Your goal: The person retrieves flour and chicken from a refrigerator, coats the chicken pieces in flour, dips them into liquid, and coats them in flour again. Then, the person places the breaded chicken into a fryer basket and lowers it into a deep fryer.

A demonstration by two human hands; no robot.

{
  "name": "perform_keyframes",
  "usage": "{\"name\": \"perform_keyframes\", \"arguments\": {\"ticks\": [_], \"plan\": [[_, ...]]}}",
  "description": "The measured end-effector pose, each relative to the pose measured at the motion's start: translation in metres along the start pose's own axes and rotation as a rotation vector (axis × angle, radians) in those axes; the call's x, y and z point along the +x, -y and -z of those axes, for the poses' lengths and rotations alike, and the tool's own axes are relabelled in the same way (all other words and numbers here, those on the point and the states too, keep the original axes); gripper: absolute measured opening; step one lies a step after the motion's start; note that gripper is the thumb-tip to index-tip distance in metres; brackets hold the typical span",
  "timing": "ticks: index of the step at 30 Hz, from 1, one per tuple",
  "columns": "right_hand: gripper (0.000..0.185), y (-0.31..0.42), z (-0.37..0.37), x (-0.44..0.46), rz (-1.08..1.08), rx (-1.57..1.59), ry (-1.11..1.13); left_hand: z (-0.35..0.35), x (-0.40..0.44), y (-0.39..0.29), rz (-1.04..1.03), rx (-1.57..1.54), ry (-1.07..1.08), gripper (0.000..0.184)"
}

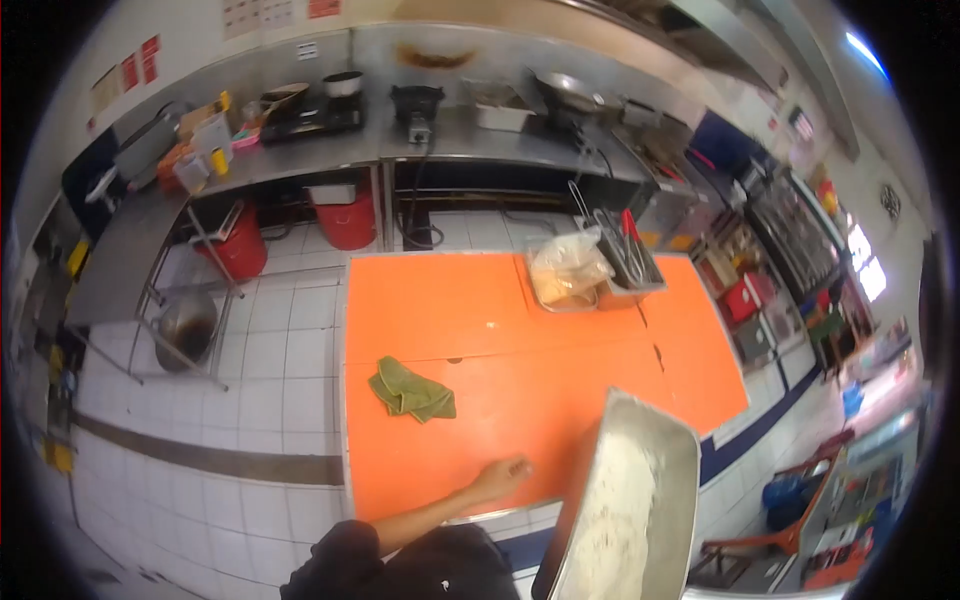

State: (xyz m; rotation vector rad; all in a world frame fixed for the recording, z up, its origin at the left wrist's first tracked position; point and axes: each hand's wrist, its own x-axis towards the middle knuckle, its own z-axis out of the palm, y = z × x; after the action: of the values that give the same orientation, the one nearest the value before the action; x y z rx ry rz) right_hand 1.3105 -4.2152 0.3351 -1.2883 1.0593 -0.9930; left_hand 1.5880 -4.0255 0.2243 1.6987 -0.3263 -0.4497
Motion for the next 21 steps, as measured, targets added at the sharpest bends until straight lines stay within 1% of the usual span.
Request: {"name": "perform_keyframes", "arguments": {"ticks": [1,2,3,4,5,6,7,8,9,10,11,12,13,15,17,19,20,21], "plan": [[0.047,-0.002,0.012,-0.011,-0.025,0.038,-0.062,0.02,-0.001,-0.006,0.04,-0.04,-0.06,0.032],[0.048,-0.006,0.015,-0.015,-0.12,0.143,-0.058,0.039,0.0,-0.008,-0.007,-0.119,-0.1,0.03],[0.04,-0.005,0.006,-0.021,-0.301,0.247,-0.034,0.057,0.0,-0.009,-0.042,-0.199,-0.128,0.028],[0.033,-0.005,-0.003,-0.028,-0.486,0.348,-0.027,0.073,-0.001,-0.011,-0.032,-0.196,-0.183,0.026],[0.026,-0.041,0.006,-0.017,-0.525,0.276,-0.08,0.086,-0.001,-0.015,-0.02,-0.192,-0.238,0.025],[0.019,-0.053,0.003,-0.018,-0.513,0.275,-0.099,0.095,-0.001,-0.026,-0.022,-0.208,-0.275,0.026],[0.015,-0.054,-0.011,-0.012,-0.554,0.253,-0.083,0.101,0.001,-0.04,-0.034,-0.225,-0.33,0.028],[0.017,-0.045,-0.031,-0.009,-0.554,0.261,-0.094,0.104,0.003,-0.05,-0.021,-0.176,-0.347,0.028],[0.018,-0.068,-0.034,0.005,-0.594,0.264,-0.07,0.103,0.004,-0.057,-0.021,-0.128,-0.367,0.028],[0.022,-0.076,-0.047,0.018,-0.688,0.287,-0.08,0.098,0.009,-0.061,-0.019,-0.124,-0.316,0.028],[0.027,-0.053,-0.071,0.024,-0.711,0.338,-0.084,0.092,0.014,-0.063,-0.02,-0.098,-0.298,0.025],[0.029,-0.075,-0.075,0.042,-0.735,0.328,-0.04,0.087,0.017,-0.066,-0.023,-0.071,-0.289,0.022],[0.027,-0.083,-0.085,0.061,-0.734,0.349,-0.014,0.077,0.022,-0.071,-0.039,-0.058,-0.252,0.02],[0.027,-0.09,-0.098,0.103,-0.681,0.29,0.087,0.052,0.03,-0.079,-0.081,-0.067,-0.216,0.021],[0.033,-0.096,-0.106,0.15,-0.635,0.194,0.124,0.027,0.026,-0.09,-0.091,-0.049,-0.187,0.021],[0.039,-0.081,-0.111,0.193,-0.554,-0.047,0.225,-0.007,0.032,-0.101,-0.14,0.01,-0.135,0.02],[0.039,-0.074,-0.11,0.208,-0.556,-0.036,0.23,-0.024,0.033,-0.106,-0.147,0.02,-0.137,0.02],[0.037,-0.067,-0.105,0.219,-0.454,0.037,0.239,-0.041,0.032,-0.111,-0.139,0.086,-0.095,0.02]]}}
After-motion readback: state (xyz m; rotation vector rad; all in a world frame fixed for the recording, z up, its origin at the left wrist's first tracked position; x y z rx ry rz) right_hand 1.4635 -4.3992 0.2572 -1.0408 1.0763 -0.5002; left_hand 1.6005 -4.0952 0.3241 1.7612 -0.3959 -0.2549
